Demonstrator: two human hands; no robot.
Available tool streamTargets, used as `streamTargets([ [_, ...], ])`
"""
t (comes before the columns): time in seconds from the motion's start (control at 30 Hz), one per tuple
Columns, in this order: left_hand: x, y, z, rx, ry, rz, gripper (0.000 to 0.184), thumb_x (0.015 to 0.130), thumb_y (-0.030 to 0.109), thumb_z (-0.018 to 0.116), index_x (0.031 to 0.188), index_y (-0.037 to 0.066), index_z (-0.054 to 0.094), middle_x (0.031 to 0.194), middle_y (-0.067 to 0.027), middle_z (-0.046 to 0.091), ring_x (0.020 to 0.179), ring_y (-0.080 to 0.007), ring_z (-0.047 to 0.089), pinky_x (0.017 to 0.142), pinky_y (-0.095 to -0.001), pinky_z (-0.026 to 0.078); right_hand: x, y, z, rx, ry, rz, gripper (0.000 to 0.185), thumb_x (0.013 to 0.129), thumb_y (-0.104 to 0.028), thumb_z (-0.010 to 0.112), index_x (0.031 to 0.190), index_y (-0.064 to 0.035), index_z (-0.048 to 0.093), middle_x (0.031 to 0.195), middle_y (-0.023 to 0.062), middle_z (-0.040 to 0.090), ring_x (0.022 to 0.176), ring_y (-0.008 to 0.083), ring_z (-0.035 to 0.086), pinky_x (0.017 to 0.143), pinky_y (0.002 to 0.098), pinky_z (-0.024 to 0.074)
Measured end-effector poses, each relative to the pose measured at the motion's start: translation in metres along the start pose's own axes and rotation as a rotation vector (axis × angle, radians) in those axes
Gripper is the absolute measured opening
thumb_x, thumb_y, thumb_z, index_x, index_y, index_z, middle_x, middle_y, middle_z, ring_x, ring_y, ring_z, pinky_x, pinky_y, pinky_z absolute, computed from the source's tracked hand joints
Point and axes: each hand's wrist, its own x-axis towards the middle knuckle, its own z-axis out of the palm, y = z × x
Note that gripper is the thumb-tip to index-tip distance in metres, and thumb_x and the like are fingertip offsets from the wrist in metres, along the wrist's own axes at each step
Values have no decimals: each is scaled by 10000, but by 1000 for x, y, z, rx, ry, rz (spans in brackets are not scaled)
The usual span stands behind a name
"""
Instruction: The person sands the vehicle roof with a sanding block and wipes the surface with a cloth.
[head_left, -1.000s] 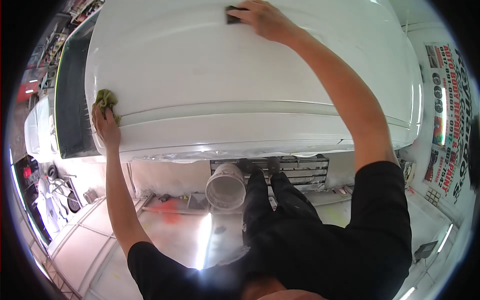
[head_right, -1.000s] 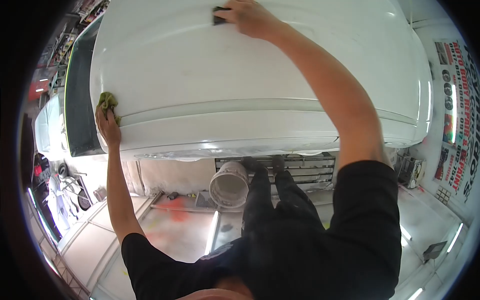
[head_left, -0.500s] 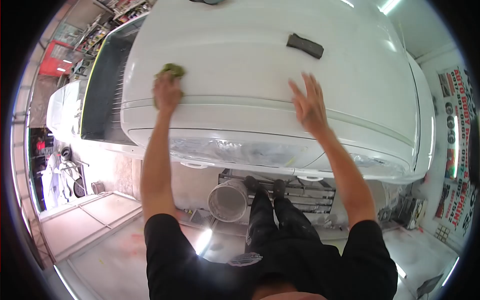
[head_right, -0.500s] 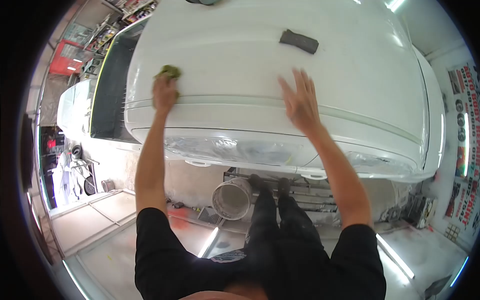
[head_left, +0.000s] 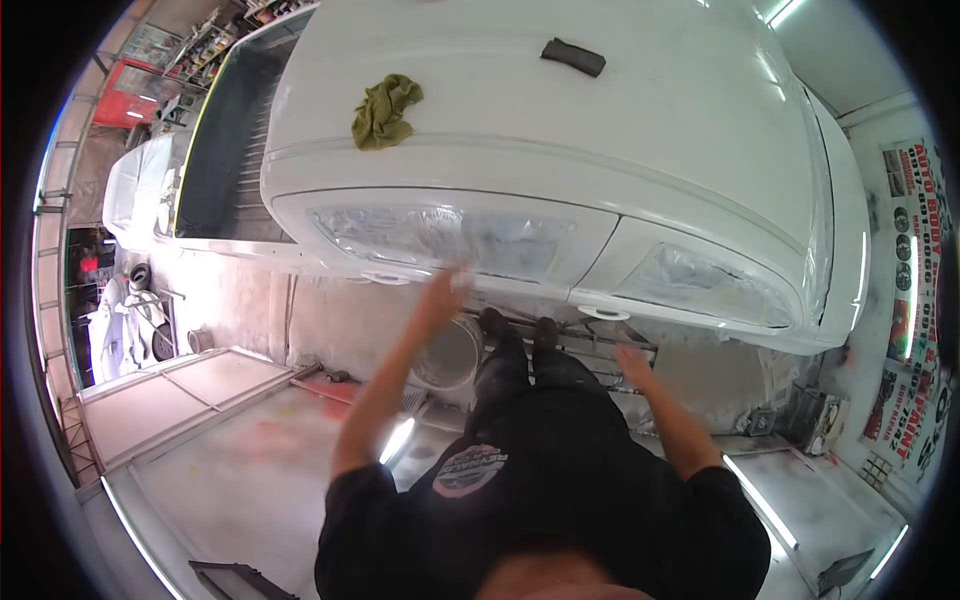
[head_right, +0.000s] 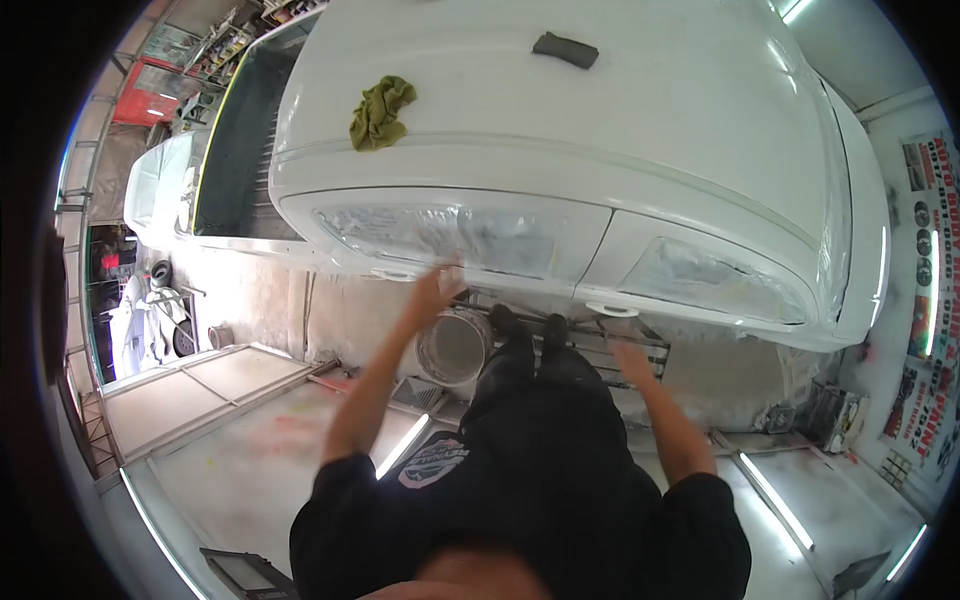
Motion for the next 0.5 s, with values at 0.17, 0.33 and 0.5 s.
streamTargets([
  [0.17,-224,-126,140,-126,-287,-212,466,1033,350,595,1381,44,637,1336,-252,668,1265,-417,621,1108,-485,454,-88,40,90,485,-299,578,567,1066,-480,561,1413,-38,636,1360,179,646,1309,301,583,1053,419,489],
  [0.33,-151,-115,98,34,-560,-105,454,1028,309,591,1402,56,635,1337,-234,681,1258,-394,636,1101,-472,470,-33,-83,-8,265,-163,157,539,1040,-397,629,1364,34,650,1333,227,696,1244,303,663,1006,407,542],
  [0.5,2,96,-72,-256,53,90,394,1016,288,725,1320,39,706,1321,-125,720,1216,-210,651,1008,-351,517,22,-354,-181,299,607,-456,519,959,-114,754,1445,7,616,1296,189,721,1216,257,680,1040,375,510],
])
